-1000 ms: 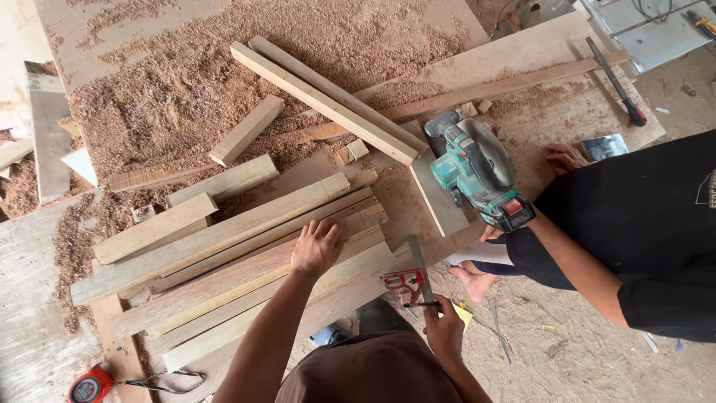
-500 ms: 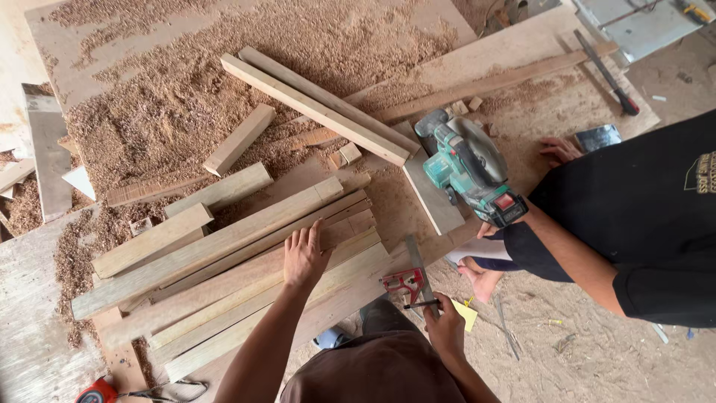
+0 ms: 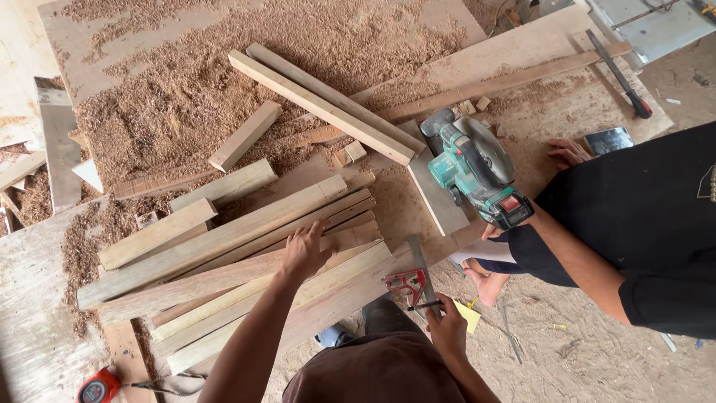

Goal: The person measures and marks wooden strips on a sawdust-covered workbench. They use a tape measure and a combination square to align against the boards, then draw pencil marks across each strip, working through the stack one board at a time.

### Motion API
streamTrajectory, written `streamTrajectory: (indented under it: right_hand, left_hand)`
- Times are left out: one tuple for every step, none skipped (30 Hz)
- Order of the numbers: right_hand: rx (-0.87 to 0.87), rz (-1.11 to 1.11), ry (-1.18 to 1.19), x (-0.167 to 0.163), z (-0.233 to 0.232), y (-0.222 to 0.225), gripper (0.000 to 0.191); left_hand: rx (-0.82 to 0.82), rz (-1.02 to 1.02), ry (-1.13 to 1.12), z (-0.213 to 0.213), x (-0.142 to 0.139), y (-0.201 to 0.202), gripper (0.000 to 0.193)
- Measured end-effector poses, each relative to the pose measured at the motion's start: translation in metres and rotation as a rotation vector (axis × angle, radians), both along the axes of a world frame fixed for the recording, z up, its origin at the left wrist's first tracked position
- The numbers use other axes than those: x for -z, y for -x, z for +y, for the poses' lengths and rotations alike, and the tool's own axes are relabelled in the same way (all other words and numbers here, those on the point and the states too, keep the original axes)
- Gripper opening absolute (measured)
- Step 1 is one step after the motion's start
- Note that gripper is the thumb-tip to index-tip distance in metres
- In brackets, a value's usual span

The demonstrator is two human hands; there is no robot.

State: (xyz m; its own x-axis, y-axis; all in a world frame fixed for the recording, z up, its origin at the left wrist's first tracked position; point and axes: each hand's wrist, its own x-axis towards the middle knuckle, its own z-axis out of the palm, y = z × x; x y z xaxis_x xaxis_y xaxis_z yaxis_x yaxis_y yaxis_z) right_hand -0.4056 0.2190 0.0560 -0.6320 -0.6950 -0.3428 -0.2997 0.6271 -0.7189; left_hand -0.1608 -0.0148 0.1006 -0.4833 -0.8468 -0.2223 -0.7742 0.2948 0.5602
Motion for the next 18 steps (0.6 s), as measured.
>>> streamTrajectory:
  right_hand:
    - [0.005, 0.0, 0.0, 0.0, 0.001, 0.001, 0.039]
    - [0.007, 0.0, 0.003, 0.001, 0.001, 0.002, 0.039]
    - [0.003, 0.004, 0.01, 0.001, 0.001, 0.002, 0.039]
    - [0.0, 0.007, 0.012, 0.0, 0.002, 0.003, 0.039]
    - [-0.006, 0.009, 0.014, 0.0, 0.003, 0.004, 0.039]
    - [-0.002, 0.01, 0.017, 0.0, 0.003, 0.005, 0.039]
    - [0.0, 0.011, 0.021, 0.0, 0.004, 0.006, 0.039]
    - [0.002, 0.012, 0.027, 0.001, 0.004, 0.007, 0.039]
    - [0.0, 0.011, 0.04, 0.002, 0.004, 0.007, 0.04]
    - [0.001, 0.012, 0.052, 0.003, 0.004, 0.008, 0.04]
    - [0.005, 0.013, 0.061, 0.005, 0.005, 0.009, 0.041]
    - [0.025, 0.003, 0.058, 0.007, 0.006, 0.009, 0.041]
    - [0.044, -0.007, 0.054, 0.008, 0.007, 0.01, 0.041]
    - [0.063, -0.018, 0.048, 0.01, 0.008, 0.011, 0.041]
    - [0.043, -0.007, 0.078, 0.011, 0.01, 0.012, 0.04]
    - [0.022, 0.003, 0.109, 0.012, 0.011, 0.013, 0.039]
    - [0.001, 0.015, 0.142, 0.013, 0.011, 0.014, 0.039]
    - [-0.024, 0.016, 0.176, 0.013, 0.012, 0.014, 0.039]
  left_hand:
    - [0.003, -0.01, 0.014, 0.0, 0.0, 0.001, 0.088]
    - [0.003, -0.019, 0.032, -0.001, -0.001, 0.003, 0.09]
    - [0.007, -0.028, 0.046, -0.001, -0.003, 0.004, 0.092]
    - [-0.009, -0.039, -0.019, 0.001, -0.005, 0.006, 0.09]
    - [-0.026, -0.05, -0.084, 0.003, -0.007, 0.008, 0.089]
    - [-0.046, -0.063, -0.147, 0.006, -0.009, 0.009, 0.088]
    - [-0.033, -0.056, -0.127, 0.011, -0.01, 0.009, 0.081]
    - [-0.021, -0.05, -0.104, 0.018, -0.01, 0.009, 0.074]
    - [-0.008, -0.044, -0.08, 0.022, -0.009, 0.009, 0.067]
    - [-0.003, -0.011, 0.029, 0.026, -0.006, 0.008, 0.064]
    - [0.004, 0.023, 0.136, 0.029, -0.003, 0.008, 0.062]
    - [0.011, 0.058, 0.243, 0.031, 0.002, 0.008, 0.059]
    - [0.021, 0.088, 0.294, 0.03, 0.007, 0.009, 0.051]
    - [0.03, 0.117, 0.342, 0.031, 0.012, 0.01, 0.044]
    - [0.038, 0.143, 0.388, 0.031, 0.016, 0.01, 0.037]
    - [0.048, 0.106, 0.404, 0.03, 0.02, 0.01, 0.035]
    - [0.057, 0.072, 0.423, 0.03, 0.023, 0.012, 0.033]
    - [0.065, 0.036, 0.443, 0.028, 0.024, 0.012, 0.031]
